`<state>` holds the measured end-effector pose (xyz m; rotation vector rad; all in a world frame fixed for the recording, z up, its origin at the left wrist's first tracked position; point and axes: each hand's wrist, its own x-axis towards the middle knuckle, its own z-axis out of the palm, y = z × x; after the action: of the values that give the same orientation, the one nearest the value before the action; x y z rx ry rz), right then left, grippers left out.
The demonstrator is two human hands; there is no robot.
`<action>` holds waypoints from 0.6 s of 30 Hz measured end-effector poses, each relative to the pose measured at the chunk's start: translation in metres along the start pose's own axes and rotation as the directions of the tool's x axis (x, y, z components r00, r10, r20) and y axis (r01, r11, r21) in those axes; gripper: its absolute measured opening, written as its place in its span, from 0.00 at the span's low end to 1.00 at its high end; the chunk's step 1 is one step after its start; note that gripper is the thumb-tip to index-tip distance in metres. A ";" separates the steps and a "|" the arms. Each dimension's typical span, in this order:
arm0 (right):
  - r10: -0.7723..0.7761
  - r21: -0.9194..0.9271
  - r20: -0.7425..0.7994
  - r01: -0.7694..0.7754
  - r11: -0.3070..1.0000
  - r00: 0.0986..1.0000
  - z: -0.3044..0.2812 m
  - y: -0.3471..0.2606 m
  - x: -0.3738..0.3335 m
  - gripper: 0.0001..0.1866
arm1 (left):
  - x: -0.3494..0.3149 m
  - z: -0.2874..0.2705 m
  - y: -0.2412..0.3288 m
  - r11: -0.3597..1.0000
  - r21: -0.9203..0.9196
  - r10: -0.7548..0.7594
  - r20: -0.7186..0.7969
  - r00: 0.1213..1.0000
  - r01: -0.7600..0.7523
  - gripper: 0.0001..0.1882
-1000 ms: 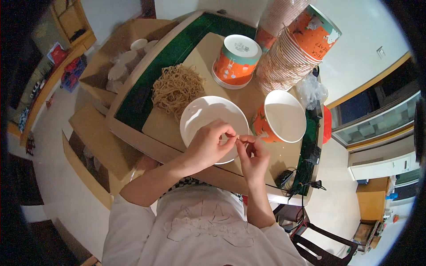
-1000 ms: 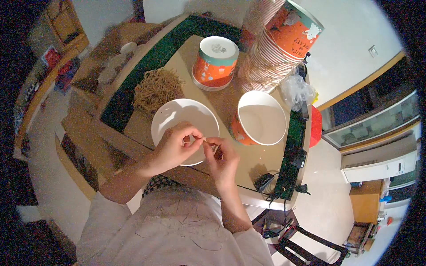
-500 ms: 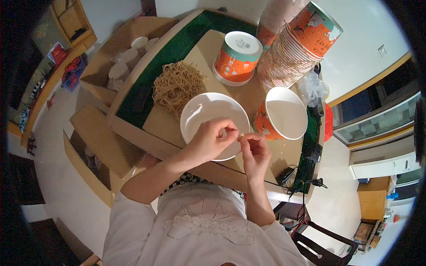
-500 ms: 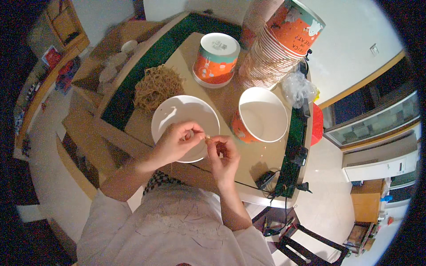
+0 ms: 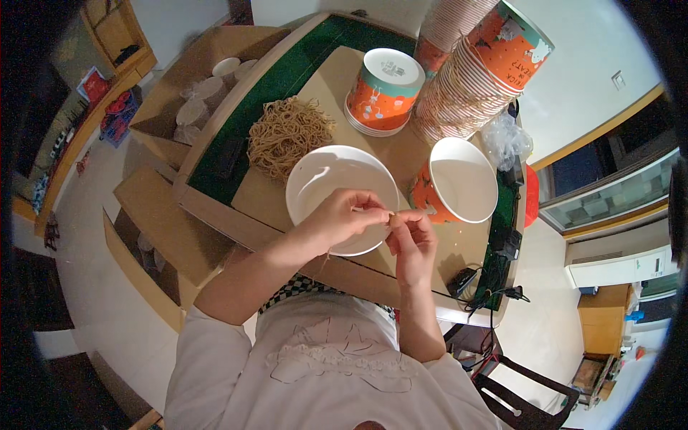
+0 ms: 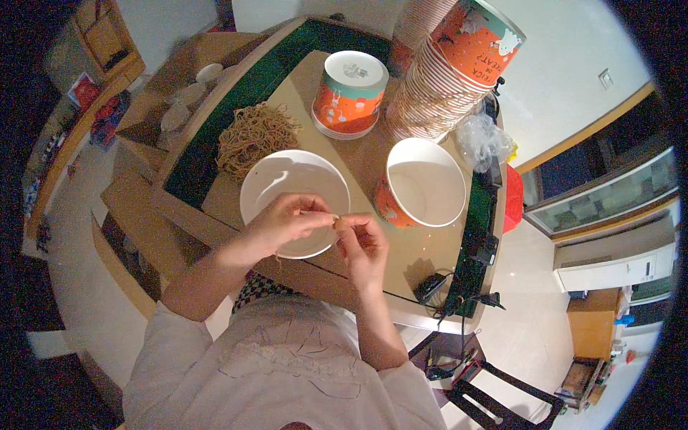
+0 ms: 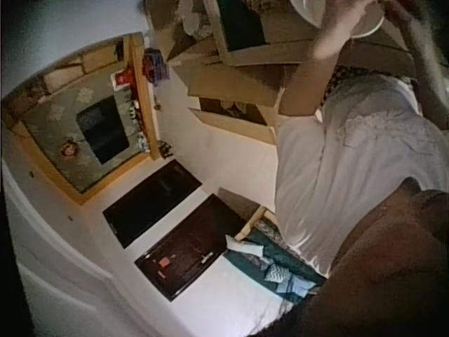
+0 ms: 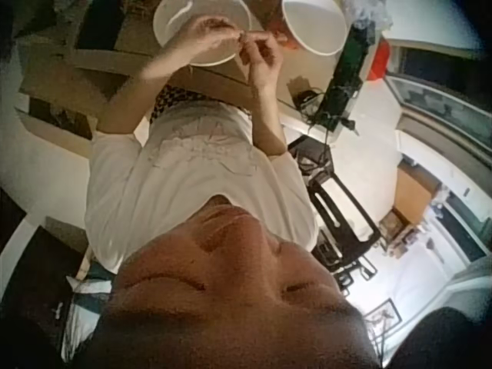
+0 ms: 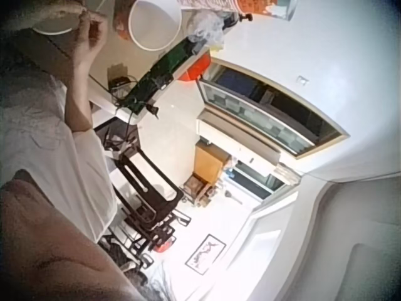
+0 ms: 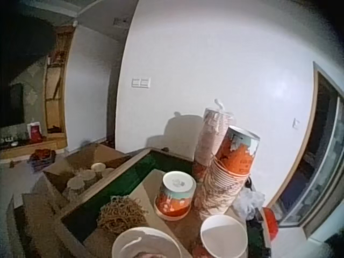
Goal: Tying thin strings around the rims of paper bowls.
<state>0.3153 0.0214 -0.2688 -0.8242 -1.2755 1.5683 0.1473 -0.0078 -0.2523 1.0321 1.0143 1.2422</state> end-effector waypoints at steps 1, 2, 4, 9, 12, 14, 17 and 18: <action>-0.052 -0.078 -0.033 0.049 0.996 0.998 0.002 0.000 -0.001 0.02 | 0.000 -0.001 0.004 0.964 -0.145 -0.221 0.027 0.975 0.222 0.05; -0.052 -0.077 -0.034 0.049 0.996 0.998 0.005 0.003 -0.002 0.02 | 0.000 0.000 0.007 0.964 -0.144 -0.221 0.027 0.975 0.223 0.05; -0.497 -0.422 -0.028 0.440 0.792 0.867 0.009 0.011 -0.004 0.04 | -0.001 0.002 0.012 0.922 -0.279 -0.269 0.041 0.962 0.270 0.06; -0.542 -0.530 0.038 0.477 0.701 0.839 0.011 0.004 -0.006 0.05 | -0.001 0.001 0.005 0.957 -0.174 -0.243 -0.046 0.969 0.231 0.07; -0.540 -0.550 0.040 0.470 0.690 0.841 0.010 0.005 -0.005 0.04 | -0.003 0.004 0.011 0.986 -0.044 -0.163 -0.073 0.984 0.160 0.07; -0.522 -0.584 0.041 0.445 0.680 0.852 0.012 0.001 -0.005 0.05 | -0.004 0.005 0.009 0.995 0.052 -0.085 -0.087 0.993 0.089 0.08; -0.509 -0.569 0.022 0.429 0.701 0.860 0.011 0.003 -0.005 0.05 | -0.002 0.004 -0.002 0.980 0.195 0.064 -0.106 0.992 -0.043 0.08; -0.509 -0.569 0.021 0.429 0.701 0.860 0.011 0.002 -0.005 0.05 | -0.002 0.004 0.002 0.979 0.201 0.035 -0.107 0.994 -0.013 0.07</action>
<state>0.3063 0.0126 -0.2680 -0.8464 -1.7117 0.7056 0.1505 -0.0100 -0.2498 1.1427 1.2354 1.2460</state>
